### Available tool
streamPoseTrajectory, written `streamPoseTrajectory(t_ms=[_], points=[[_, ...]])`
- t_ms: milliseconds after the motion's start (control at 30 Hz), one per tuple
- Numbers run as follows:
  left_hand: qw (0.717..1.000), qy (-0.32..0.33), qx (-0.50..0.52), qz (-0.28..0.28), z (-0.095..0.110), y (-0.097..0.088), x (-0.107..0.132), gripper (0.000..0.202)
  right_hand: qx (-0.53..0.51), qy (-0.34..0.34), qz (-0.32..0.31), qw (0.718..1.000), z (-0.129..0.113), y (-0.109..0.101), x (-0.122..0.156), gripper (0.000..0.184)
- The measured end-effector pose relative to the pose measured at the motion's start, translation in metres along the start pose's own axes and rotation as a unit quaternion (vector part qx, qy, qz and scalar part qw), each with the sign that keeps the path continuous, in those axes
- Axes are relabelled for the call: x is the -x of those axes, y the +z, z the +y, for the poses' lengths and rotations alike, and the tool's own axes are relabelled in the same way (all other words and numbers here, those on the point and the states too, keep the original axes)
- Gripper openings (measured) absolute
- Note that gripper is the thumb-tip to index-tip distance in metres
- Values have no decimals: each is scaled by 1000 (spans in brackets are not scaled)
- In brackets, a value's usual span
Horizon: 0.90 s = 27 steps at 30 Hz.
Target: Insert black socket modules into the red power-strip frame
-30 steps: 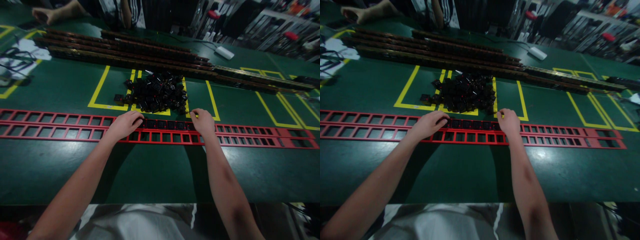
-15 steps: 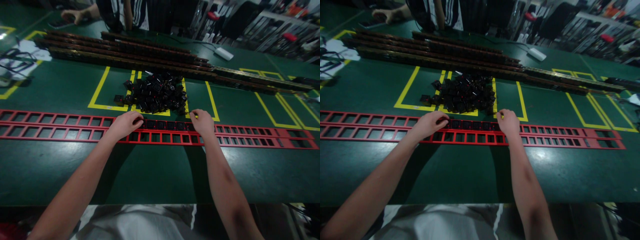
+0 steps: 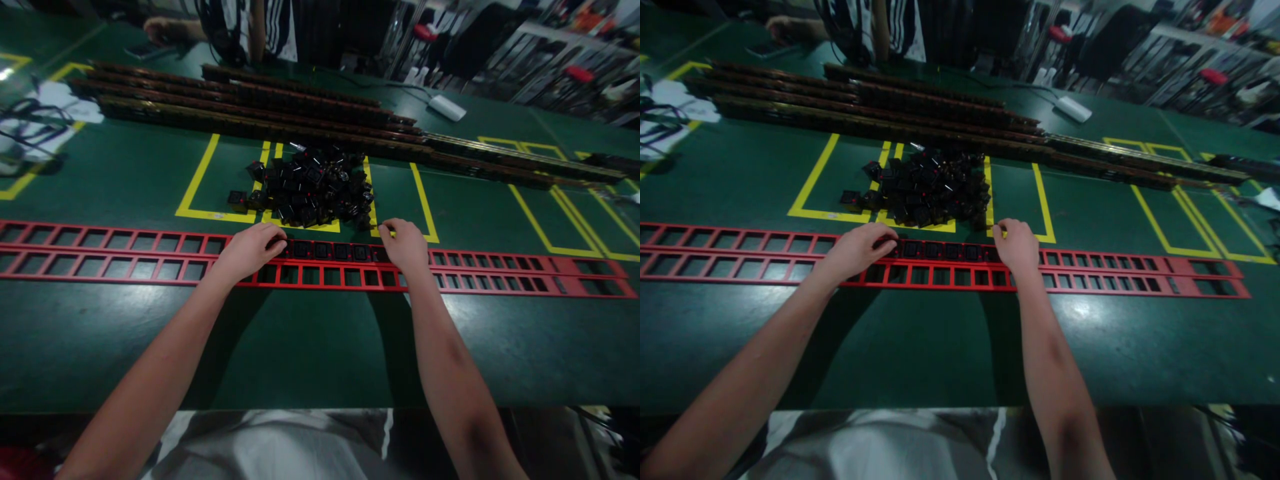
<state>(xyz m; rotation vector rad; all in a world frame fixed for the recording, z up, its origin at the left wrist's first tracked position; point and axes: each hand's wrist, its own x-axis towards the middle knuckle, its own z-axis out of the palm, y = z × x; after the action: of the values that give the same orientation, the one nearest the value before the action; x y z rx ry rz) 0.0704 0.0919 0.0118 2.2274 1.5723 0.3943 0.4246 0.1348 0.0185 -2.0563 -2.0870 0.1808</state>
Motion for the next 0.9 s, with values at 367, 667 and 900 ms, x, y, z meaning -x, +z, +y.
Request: streamPoseTrajectory(t_ms=[367, 667, 900], points=[[1000, -6, -8, 1, 4, -2, 0, 28, -5, -5, 3, 1000, -2, -2, 1, 38], [1000, 1, -20, 2, 4, -1, 0, 30, 2, -6, 4, 1000, -1, -1, 1, 38], [1000, 4, -21, 2, 4, 0, 0, 31, 4, -2, 4, 1000, -1, -1, 1, 38]])
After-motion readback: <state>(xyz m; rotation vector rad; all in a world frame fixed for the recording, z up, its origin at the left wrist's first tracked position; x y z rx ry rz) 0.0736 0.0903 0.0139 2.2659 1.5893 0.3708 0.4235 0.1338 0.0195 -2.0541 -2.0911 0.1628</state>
